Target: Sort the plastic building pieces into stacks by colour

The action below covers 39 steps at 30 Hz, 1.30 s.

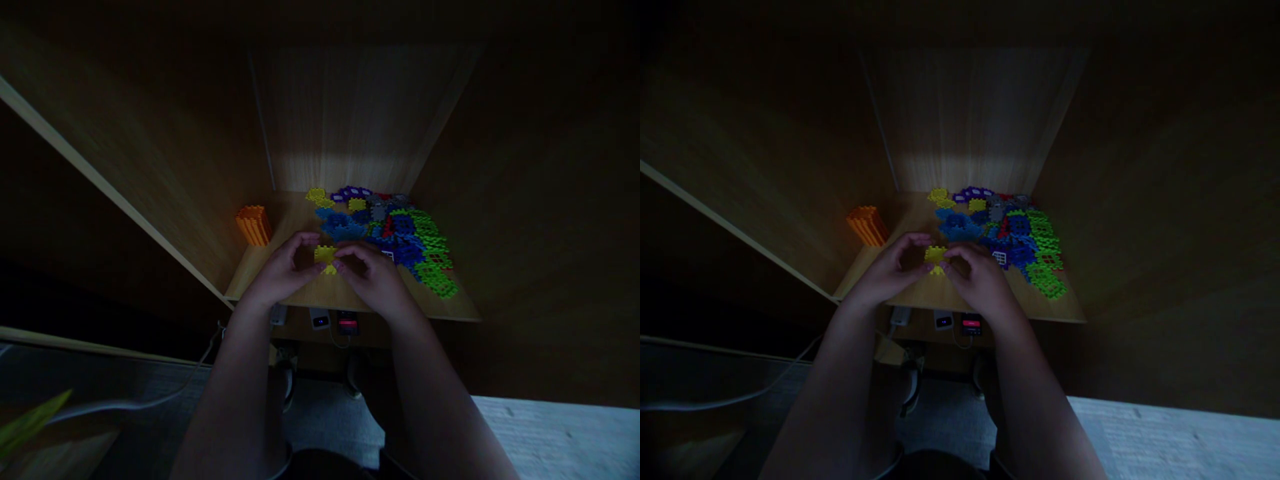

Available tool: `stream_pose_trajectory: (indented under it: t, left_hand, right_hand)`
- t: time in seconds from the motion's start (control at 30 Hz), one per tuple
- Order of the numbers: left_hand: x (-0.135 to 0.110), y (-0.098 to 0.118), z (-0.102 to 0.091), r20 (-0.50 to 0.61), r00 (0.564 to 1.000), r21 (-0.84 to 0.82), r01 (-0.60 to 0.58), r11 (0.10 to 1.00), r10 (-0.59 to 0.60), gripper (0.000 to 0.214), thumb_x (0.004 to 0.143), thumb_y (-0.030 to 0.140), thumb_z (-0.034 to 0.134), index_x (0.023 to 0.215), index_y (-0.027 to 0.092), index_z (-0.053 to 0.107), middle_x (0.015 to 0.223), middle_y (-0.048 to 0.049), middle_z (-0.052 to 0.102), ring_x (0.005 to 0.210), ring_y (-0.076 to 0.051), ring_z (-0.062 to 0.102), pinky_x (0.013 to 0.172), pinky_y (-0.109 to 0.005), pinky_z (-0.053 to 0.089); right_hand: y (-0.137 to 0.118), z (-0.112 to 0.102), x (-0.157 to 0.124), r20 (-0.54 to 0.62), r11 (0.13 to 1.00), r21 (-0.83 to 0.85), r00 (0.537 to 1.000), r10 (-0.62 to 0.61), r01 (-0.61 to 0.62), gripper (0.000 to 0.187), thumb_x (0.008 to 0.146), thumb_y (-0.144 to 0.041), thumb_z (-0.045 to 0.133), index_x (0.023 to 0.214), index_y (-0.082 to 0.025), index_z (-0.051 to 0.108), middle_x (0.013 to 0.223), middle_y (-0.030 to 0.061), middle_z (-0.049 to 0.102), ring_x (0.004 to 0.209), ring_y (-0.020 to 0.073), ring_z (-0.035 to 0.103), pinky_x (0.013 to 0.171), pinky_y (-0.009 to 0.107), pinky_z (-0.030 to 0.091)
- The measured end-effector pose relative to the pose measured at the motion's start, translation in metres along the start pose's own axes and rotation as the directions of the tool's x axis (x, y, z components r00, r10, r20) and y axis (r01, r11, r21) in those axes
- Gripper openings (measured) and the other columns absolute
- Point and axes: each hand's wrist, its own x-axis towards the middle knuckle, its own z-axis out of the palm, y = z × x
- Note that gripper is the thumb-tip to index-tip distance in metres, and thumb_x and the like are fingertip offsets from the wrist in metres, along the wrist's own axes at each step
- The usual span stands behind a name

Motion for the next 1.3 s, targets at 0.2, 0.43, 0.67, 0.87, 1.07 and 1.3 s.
stream_pose_trajectory:
  t: [0.2, 0.43, 0.67, 0.87, 1.07, 1.3]
  left_hand:
    - [0.0, -0.01, 0.002, -0.041, 0.999, -0.051, 0.027, 0.998, -0.029, 0.046, 0.097, 0.042, 0.077, 0.137, 0.024, 0.064, 0.138, -0.0122, 0.071, 0.133, -0.026, 0.067, 0.119, -0.048, 0.051]
    - [0.002, -0.011, 0.003, -0.078, 0.995, -0.071, 0.062, 0.996, -0.067, 0.041, 0.099, 0.044, 0.075, 0.133, 0.023, 0.066, 0.137, -0.0119, 0.071, 0.131, -0.026, 0.067, 0.118, -0.047, 0.052]
    - [0.003, -0.012, 0.003, -0.092, 0.994, -0.071, 0.045, 0.996, -0.052, 0.04, 0.098, 0.047, 0.074, 0.128, 0.022, 0.068, 0.132, -0.0107, 0.073, 0.128, -0.026, 0.068, 0.114, -0.045, 0.053]
    - [0.002, -0.01, 0.004, -0.089, 0.994, -0.032, 0.059, 0.998, -0.062, 0.036, 0.1, 0.047, 0.072, 0.127, 0.023, 0.068, 0.132, -0.01, 0.072, 0.127, -0.027, 0.068, 0.116, -0.047, 0.052]
    - [0.003, -0.012, 0.005, -0.096, 0.995, -0.034, 0.034, 0.999, -0.037, 0.034, 0.1, 0.046, 0.073, 0.126, 0.024, 0.069, 0.129, -0.0099, 0.074, 0.125, -0.027, 0.07, 0.112, -0.047, 0.055]
    - [0.003, -0.009, 0.004, -0.153, 0.988, 0.0, -0.027, 1.0, 0.026, 0.029, 0.099, 0.04, 0.074, 0.123, 0.023, 0.07, 0.126, -0.0091, 0.075, 0.122, -0.024, 0.07, 0.109, -0.044, 0.056]
  right_hand:
    - [-0.001, 0.0, -0.001, -0.067, 0.999, -0.028, 0.997, -0.024, 0.022, 0.007, 0.103, -0.032, 0.068, 0.106, -0.03, 0.075, 0.117, 0.0046, 0.079, 0.114, 0.0266, 0.072, 0.103, 0.046, 0.056]
    - [0.008, -0.012, 0.015, -0.059, 0.951, -0.303, 0.995, -0.076, 0.054, 0.019, 0.105, -0.032, 0.063, 0.112, -0.025, 0.078, 0.128, 0.0124, 0.077, 0.124, 0.0345, 0.068, 0.112, 0.058, 0.051]
    - [0.063, -0.012, 0.084, 0.085, 0.811, -0.583, 0.996, 0.004, 0.047, 0.032, 0.106, -0.037, 0.058, 0.115, -0.015, 0.079, 0.124, 0.0215, 0.077, 0.13, 0.0373, 0.064, 0.121, 0.056, 0.044]
    - [0.088, 0.006, 0.117, 0.155, 0.653, -0.748, 0.926, 0.343, -0.117, 0.054, 0.112, -0.051, 0.041, 0.138, -0.016, 0.072, 0.155, 0.0211, 0.062, 0.154, 0.0437, 0.044, 0.126, 0.065, 0.033]
    - [0.09, 0.007, 0.112, 0.116, 0.677, -0.725, 0.947, 0.299, -0.125, 0.054, 0.109, -0.046, 0.044, 0.143, -0.011, 0.068, 0.161, 0.0232, 0.057, 0.155, 0.0457, 0.041, 0.127, 0.068, 0.028]
    - [0.061, -0.018, 0.116, -0.134, 0.903, -0.43, 0.987, -0.086, 0.021, 0.034, 0.102, -0.024, 0.051, 0.128, -0.015, 0.072, 0.135, 0.0194, 0.074, 0.127, 0.0341, 0.067, 0.114, 0.05, 0.051]
